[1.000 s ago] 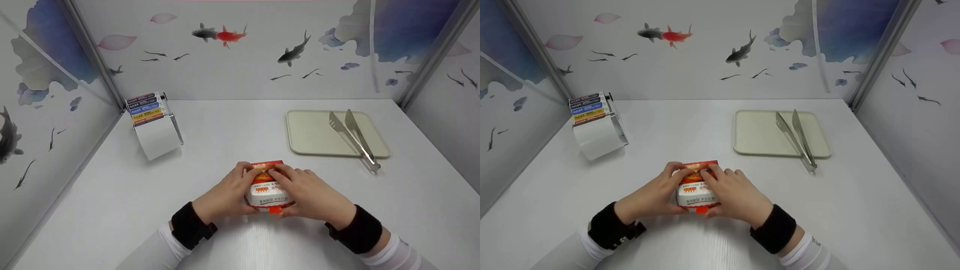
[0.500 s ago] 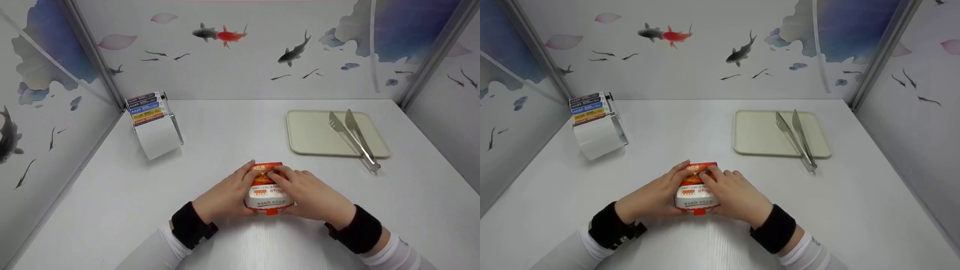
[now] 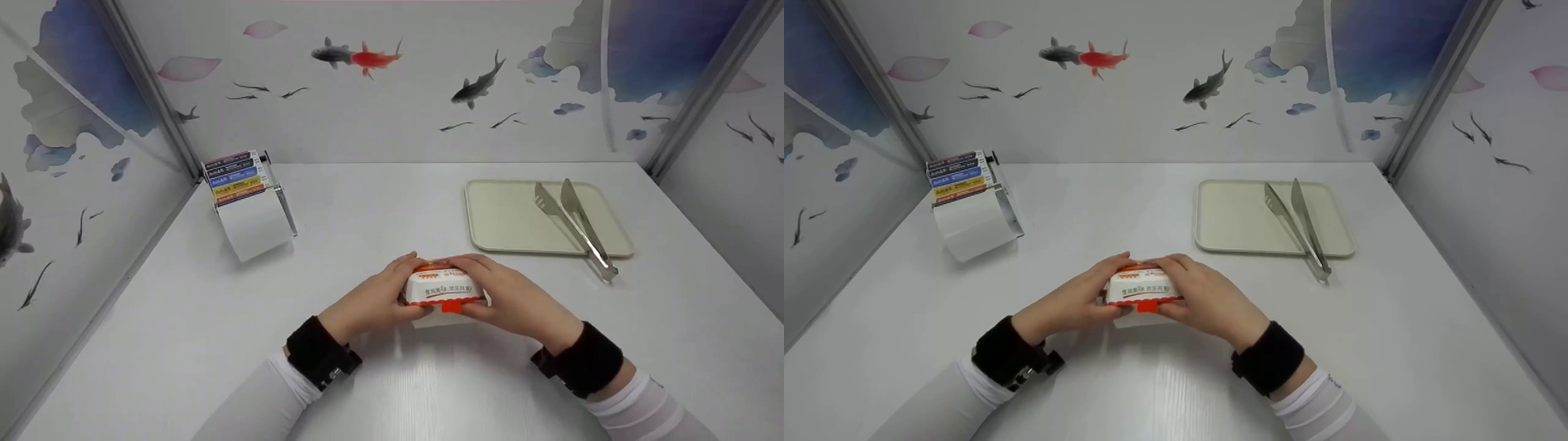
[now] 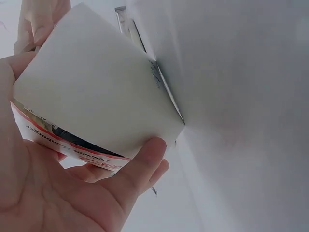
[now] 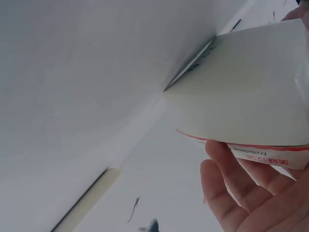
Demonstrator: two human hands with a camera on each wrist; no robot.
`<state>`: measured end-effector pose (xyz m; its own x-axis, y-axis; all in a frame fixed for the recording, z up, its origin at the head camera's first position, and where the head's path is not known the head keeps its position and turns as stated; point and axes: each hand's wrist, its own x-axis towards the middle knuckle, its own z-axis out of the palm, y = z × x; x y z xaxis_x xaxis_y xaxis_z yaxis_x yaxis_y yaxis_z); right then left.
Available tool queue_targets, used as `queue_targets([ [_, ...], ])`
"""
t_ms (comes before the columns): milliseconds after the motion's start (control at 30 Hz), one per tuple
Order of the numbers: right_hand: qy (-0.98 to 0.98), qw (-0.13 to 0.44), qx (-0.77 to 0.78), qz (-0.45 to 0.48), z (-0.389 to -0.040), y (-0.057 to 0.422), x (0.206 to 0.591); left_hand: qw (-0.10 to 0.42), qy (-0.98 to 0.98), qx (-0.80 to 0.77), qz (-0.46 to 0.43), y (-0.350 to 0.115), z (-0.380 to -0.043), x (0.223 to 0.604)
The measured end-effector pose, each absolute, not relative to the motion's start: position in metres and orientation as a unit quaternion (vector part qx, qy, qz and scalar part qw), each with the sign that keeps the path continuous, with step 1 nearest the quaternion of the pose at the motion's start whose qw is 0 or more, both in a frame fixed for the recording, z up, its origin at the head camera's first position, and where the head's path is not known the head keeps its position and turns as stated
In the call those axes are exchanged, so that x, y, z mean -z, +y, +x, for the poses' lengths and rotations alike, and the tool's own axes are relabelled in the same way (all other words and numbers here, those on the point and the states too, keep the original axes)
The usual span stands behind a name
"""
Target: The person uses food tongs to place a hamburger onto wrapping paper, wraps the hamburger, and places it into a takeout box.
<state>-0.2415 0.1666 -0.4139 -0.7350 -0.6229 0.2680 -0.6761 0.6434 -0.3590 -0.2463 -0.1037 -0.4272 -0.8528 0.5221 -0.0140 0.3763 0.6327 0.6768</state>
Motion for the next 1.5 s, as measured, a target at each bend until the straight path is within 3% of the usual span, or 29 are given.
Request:
queue_targets([
  [300, -0.907, -0.019, -0.255, 0.334, -0.241, 0.171, 0.403, 0.11, 0.876, -0.401, 0.246, -0.104, -0.25, 0.427],
  [533, -0.844, -0.144, -0.413, 0.311, -0.252, 0.18, 0.402, 0.116, 0.862, -0.439, 0.225, -0.102, -0.25, 0.431],
  [700, -0.802, -0.187, -0.505, 0.257, -0.259, 0.185, 0.406, 0.11, 0.847, -0.479, 0.204, -0.102, -0.252, 0.433],
  [1167, -0.769, -0.161, -0.594, 0.173, -0.255, 0.168, 0.418, 0.098, 0.839, -0.502, 0.186, -0.096, -0.248, 0.434],
  [1500, -0.82, -0.143, -0.509, 0.22, -0.256, 0.171, 0.416, 0.09, 0.847, -0.487, 0.192, -0.095, -0.247, 0.434],
])
